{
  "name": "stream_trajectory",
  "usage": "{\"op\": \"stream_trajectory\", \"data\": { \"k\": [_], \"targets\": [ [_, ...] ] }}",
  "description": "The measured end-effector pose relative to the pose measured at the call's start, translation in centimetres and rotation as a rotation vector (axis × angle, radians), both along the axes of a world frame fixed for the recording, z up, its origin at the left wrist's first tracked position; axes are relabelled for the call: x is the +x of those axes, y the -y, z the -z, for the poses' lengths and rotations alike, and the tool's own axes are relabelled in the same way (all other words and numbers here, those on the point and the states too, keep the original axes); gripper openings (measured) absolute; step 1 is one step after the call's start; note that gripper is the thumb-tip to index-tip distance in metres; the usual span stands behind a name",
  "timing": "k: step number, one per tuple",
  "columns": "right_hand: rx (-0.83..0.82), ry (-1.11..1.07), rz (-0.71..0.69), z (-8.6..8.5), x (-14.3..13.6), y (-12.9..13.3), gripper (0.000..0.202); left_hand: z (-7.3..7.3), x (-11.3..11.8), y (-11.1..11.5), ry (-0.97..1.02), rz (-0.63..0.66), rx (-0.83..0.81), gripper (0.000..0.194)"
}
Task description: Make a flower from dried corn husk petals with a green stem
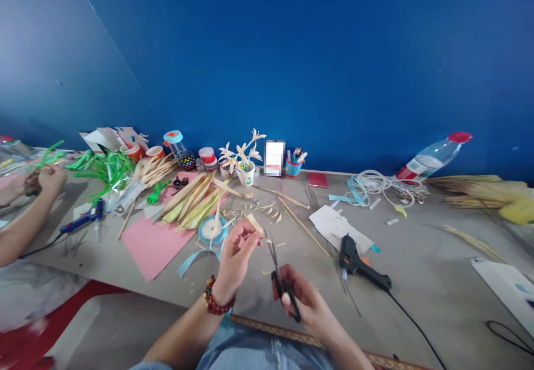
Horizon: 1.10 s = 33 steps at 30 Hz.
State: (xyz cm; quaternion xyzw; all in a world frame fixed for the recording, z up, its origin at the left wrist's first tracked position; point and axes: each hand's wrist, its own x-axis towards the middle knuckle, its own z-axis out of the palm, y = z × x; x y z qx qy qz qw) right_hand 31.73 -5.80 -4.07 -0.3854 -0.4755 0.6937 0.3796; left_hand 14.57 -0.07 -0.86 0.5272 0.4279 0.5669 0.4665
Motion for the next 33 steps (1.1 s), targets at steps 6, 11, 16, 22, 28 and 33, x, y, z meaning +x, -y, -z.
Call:
{"op": "stream_trajectory", "data": {
  "k": [6,11,16,22,28,33],
  "targets": [
    [0.08,0.001,0.026,-0.2,-1.9,-1.0,0.057,-0.1,0.3,0.4,-0.01,-0.06,0.058,0.017],
    [0.072,-0.033,0.056,0.0,-2.8,-1.5,0.053,-0.2,0.4,0.5,0.028,-0.058,0.02,0.017],
    [0.066,-0.033,0.064,0.3,-3.1,-1.4,0.051,-0.3,0.4,0.5,0.06,-0.056,-0.002,0.018],
    [0.106,0.034,0.061,-0.1,-3.3,-1.7,0.053,-0.4,0.2,0.6,0.017,-0.075,-0.009,0.02],
    [0.13,0.059,0.053,-0.2,-3.4,-1.9,0.056,-0.6,0.1,0.6,0.017,-0.094,-0.011,0.019],
    [0.138,0.071,0.055,0.1,-3.7,-1.8,0.055,-0.2,-0.1,0.8,0.03,-0.097,-0.039,0.02]
  ]
}}
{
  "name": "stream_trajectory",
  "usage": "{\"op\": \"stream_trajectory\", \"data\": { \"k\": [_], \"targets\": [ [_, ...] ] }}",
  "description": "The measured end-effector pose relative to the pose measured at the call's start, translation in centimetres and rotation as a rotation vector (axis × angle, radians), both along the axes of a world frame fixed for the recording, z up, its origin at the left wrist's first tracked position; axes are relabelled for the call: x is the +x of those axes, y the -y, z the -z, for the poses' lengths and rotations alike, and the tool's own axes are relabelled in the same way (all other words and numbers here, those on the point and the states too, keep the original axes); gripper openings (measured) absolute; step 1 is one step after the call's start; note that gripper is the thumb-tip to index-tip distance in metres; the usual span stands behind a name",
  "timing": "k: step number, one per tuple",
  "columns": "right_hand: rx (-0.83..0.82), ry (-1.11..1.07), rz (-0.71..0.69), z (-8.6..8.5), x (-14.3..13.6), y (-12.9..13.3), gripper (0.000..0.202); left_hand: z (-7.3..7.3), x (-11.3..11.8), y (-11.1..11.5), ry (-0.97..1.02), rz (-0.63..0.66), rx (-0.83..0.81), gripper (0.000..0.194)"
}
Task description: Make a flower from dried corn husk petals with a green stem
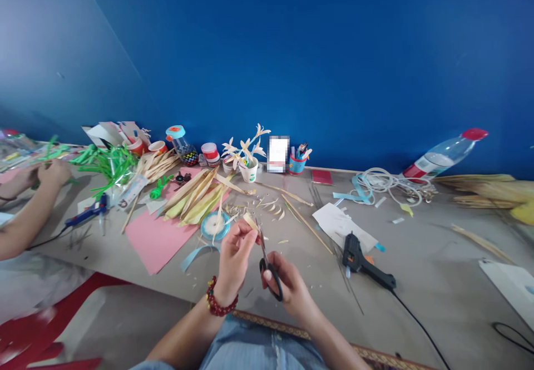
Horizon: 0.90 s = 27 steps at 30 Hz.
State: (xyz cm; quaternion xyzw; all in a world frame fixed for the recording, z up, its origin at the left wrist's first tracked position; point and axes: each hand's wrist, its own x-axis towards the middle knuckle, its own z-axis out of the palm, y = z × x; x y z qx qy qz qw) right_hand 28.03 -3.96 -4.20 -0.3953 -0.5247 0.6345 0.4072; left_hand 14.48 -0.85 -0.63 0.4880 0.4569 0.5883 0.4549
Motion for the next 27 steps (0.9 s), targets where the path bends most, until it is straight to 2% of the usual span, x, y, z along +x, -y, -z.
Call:
{"op": "stream_trajectory", "data": {
  "k": [7,12,20,27],
  "targets": [
    [0.02,0.04,-0.016,1.0,-0.3,-0.1,0.053,0.4,-0.4,0.1,0.021,-0.029,-0.042,0.022],
    [0.031,0.095,0.004,1.8,-0.1,-0.1,0.054,0.3,-0.8,0.2,0.034,0.01,-0.045,0.02],
    [0.045,-0.029,-0.026,0.2,1.7,0.0,0.055,0.0,-1.3,0.4,0.025,0.096,-0.022,0.013],
    [0.021,0.027,-0.1,-0.3,3.7,0.6,0.055,-0.4,-1.5,0.5,-0.104,0.186,0.045,0.016]
  ]
}}
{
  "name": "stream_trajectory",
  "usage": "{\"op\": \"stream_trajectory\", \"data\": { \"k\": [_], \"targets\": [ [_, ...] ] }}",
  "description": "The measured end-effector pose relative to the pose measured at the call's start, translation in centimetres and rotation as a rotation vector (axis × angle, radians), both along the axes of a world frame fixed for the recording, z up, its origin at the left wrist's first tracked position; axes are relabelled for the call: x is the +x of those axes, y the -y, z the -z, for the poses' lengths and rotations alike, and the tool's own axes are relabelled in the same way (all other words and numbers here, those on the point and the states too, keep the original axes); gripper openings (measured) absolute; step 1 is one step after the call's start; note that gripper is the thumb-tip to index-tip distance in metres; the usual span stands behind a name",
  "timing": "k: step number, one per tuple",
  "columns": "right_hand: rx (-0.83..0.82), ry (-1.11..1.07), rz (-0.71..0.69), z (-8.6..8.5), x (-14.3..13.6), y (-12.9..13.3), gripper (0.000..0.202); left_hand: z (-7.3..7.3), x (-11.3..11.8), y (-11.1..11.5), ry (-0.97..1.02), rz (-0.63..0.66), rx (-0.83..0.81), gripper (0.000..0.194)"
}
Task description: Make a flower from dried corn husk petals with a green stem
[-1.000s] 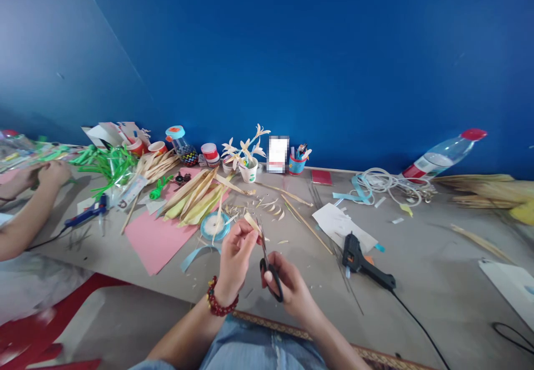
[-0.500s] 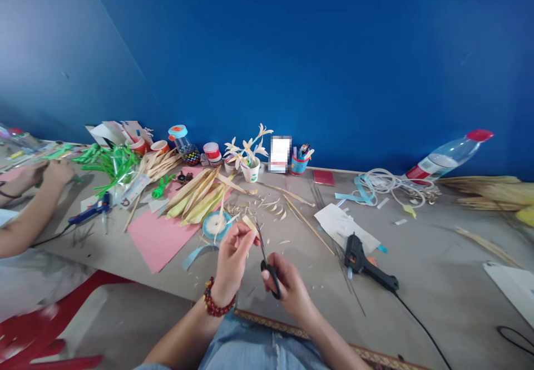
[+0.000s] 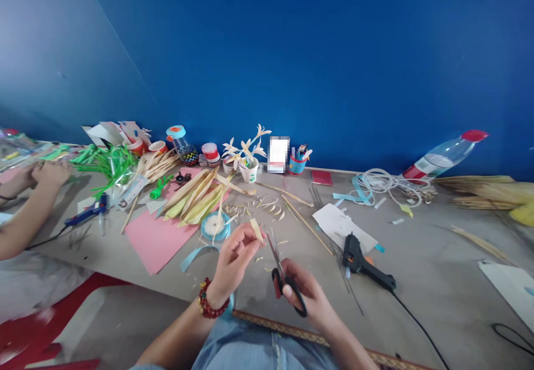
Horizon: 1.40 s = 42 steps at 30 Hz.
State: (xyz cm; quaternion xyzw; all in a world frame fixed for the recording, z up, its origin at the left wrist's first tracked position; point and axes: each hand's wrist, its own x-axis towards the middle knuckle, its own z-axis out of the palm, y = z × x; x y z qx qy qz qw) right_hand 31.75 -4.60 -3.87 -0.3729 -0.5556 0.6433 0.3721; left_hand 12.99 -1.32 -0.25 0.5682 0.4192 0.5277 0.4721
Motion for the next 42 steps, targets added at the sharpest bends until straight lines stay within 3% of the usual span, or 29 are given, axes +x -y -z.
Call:
{"op": "stream_trajectory", "data": {
  "k": [5,13,26,42],
  "targets": [
    [-0.053,0.006,-0.081,0.1,1.2,0.6,0.06,-0.5,-0.2,-0.1,-0.061,0.099,0.055,0.019],
    [-0.061,-0.053,-0.091,-0.6,1.2,0.6,0.06,-1.1,0.1,-0.1,-0.132,0.274,0.122,0.017],
    [-0.098,-0.088,-0.075,-0.9,0.8,0.9,0.058,-0.6,0.1,-0.1,-0.157,0.289,0.143,0.02],
    [-0.095,-0.148,-0.06,0.1,0.4,1.2,0.054,0.0,0.3,-0.3,-0.083,0.328,0.124,0.017]
  ]
}}
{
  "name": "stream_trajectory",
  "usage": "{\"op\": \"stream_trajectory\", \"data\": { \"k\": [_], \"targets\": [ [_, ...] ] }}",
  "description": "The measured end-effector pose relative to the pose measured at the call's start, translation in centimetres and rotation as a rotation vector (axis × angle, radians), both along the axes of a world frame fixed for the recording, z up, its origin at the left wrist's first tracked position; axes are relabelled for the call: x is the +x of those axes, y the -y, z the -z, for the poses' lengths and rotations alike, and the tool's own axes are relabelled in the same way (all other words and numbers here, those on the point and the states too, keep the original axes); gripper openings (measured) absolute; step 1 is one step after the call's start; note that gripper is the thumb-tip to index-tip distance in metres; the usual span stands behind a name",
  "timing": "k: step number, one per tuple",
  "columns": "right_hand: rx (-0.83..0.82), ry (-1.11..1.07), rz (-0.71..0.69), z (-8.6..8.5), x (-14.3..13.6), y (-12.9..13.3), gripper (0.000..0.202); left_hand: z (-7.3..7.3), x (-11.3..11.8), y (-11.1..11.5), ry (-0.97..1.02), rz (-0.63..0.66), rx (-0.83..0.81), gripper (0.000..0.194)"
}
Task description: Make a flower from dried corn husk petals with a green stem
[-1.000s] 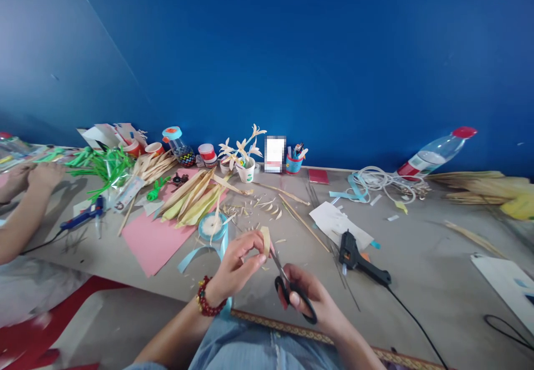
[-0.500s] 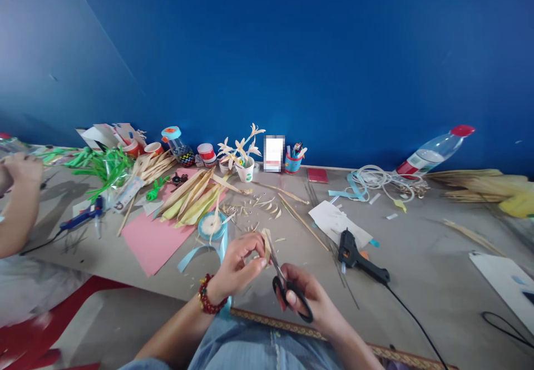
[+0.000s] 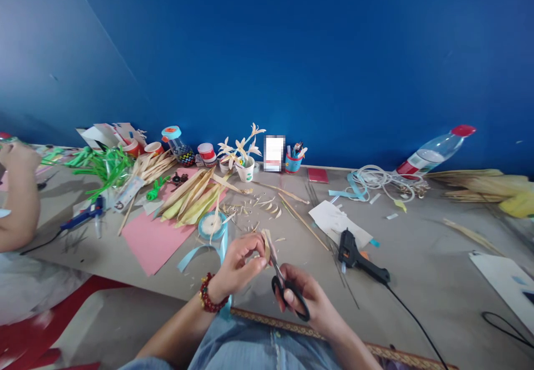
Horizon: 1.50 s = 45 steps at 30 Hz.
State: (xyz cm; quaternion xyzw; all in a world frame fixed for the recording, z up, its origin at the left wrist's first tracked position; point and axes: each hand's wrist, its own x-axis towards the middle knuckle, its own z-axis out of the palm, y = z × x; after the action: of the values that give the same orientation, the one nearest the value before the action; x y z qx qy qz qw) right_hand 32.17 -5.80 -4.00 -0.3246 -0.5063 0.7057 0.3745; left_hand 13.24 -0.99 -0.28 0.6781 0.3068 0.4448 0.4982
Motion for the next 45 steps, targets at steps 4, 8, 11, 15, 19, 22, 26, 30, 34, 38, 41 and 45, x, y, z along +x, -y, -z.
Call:
{"op": "stream_trajectory", "data": {
  "k": [4,8,11,15,19,22,26,30,34,38,41,45],
  "targets": [
    [-0.007,-0.014,0.001,-0.2,0.0,0.0,0.054,0.1,0.0,0.0,0.005,0.001,-0.009,0.016],
    [-0.008,-0.014,-0.004,-0.1,-0.1,0.0,0.054,0.1,0.0,0.0,0.012,0.003,-0.022,0.016],
    [0.0,-0.006,-0.01,0.0,-0.1,-0.1,0.054,0.1,0.1,-0.1,0.018,0.002,-0.025,0.016],
    [-0.004,0.022,0.001,-0.3,0.0,-0.2,0.055,0.1,0.1,-0.1,0.024,0.005,-0.033,0.017],
    [-0.004,0.034,0.004,-0.5,0.0,-0.3,0.056,0.2,0.0,-0.2,0.011,0.005,-0.04,0.016],
    [-0.001,0.035,0.003,-0.4,0.0,-0.4,0.056,0.0,-0.1,-0.3,-0.001,0.006,-0.042,0.016],
    [-0.002,0.031,0.0,-0.2,0.1,-0.3,0.054,-0.1,-0.1,-0.3,-0.001,0.016,-0.038,0.015],
    [-0.016,0.031,0.0,0.1,0.2,-0.3,0.055,0.2,-0.2,-0.3,0.011,0.033,-0.056,0.015],
    [-0.013,0.062,0.012,0.5,0.3,-0.4,0.055,0.2,-0.3,-0.4,0.015,0.04,-0.095,0.015],
    [0.013,0.108,0.024,0.6,0.3,-0.8,0.055,0.3,-0.4,-0.6,0.039,0.042,-0.172,0.016],
    [0.026,0.148,0.021,0.7,0.4,-1.1,0.056,0.7,-0.5,-0.8,0.046,0.047,-0.224,0.017],
    [0.034,0.201,0.01,1.0,0.6,-1.6,0.057,0.9,-0.6,-1.1,0.068,0.065,-0.267,0.02]
  ]
}}
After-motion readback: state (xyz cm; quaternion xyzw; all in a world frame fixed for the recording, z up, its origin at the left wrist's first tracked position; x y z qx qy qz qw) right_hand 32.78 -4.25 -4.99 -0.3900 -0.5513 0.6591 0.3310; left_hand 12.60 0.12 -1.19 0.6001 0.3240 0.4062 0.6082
